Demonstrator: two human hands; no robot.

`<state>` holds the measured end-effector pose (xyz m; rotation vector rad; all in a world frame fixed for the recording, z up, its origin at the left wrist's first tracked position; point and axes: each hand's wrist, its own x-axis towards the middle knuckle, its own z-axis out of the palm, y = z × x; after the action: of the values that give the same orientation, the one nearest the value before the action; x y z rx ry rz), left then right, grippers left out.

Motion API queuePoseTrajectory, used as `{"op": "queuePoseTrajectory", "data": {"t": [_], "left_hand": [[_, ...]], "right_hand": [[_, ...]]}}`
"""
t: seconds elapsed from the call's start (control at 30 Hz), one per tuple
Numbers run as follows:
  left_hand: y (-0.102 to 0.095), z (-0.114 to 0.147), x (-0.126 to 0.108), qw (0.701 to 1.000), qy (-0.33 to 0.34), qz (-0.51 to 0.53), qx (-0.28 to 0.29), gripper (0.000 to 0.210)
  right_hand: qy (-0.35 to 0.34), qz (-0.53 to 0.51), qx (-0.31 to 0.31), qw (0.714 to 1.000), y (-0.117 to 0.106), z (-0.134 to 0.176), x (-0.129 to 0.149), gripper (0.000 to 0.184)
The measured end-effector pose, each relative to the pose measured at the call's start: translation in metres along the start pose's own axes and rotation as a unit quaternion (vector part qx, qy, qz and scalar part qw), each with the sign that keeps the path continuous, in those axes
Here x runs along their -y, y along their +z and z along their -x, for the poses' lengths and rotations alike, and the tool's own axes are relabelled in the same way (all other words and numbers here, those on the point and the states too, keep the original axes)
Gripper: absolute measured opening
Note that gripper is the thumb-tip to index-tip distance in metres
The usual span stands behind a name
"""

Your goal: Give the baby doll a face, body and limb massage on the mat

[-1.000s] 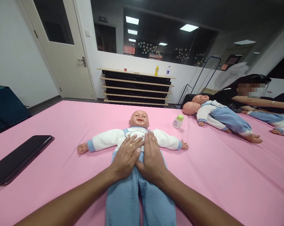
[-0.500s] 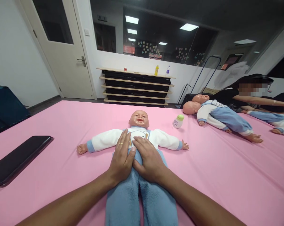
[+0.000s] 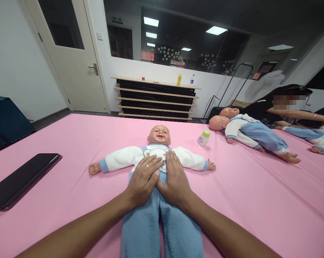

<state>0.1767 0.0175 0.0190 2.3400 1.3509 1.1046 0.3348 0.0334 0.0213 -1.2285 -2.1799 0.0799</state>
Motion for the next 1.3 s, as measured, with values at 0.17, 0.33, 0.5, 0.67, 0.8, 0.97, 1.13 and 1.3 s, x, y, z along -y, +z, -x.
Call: {"op": "queuePoseTrajectory", "data": {"t": [0.17, 0.33, 0.5, 0.67, 0.8, 0.97, 1.13, 1.3], "left_hand": [[0.007, -0.004, 0.01, 0.993, -0.107, 0.033, -0.033, 0.043], [0.012, -0.001, 0.013, 0.982, -0.15, 0.053, -0.1, 0.049], [0.01, 0.004, 0.003, 0.989, -0.068, 0.013, -0.132, 0.053], [0.005, 0.008, -0.002, 0.993, 0.027, 0.009, -0.118, 0.045], [0.0, 0.008, -0.004, 0.994, 0.077, 0.014, -0.08, 0.037], [-0.002, 0.001, -0.005, 1.0, 0.021, 0.011, 0.007, 0.038], [0.008, -0.003, 0.007, 0.995, -0.086, 0.041, -0.021, 0.044], [0.015, 0.0, 0.017, 0.986, -0.14, 0.058, -0.067, 0.049]], "right_hand": [[-0.095, -0.023, -0.034, 0.995, -0.006, 0.0, 0.003, 0.067], [-0.152, -0.053, 0.011, 0.987, -0.011, -0.002, 0.004, 0.057], [-0.105, -0.044, 0.051, 0.992, -0.011, -0.007, 0.005, 0.057], [-0.036, -0.022, 0.064, 0.997, -0.008, -0.009, 0.003, 0.069], [0.022, -0.001, 0.058, 0.998, -0.003, -0.005, -0.001, 0.08], [-0.021, 0.016, -0.006, 1.0, -0.004, -0.001, 0.002, 0.081], [-0.153, -0.016, -0.053, 0.987, -0.012, -0.001, 0.009, 0.066], [-0.204, -0.036, -0.041, 0.977, -0.014, 0.0, 0.009, 0.055]]}}
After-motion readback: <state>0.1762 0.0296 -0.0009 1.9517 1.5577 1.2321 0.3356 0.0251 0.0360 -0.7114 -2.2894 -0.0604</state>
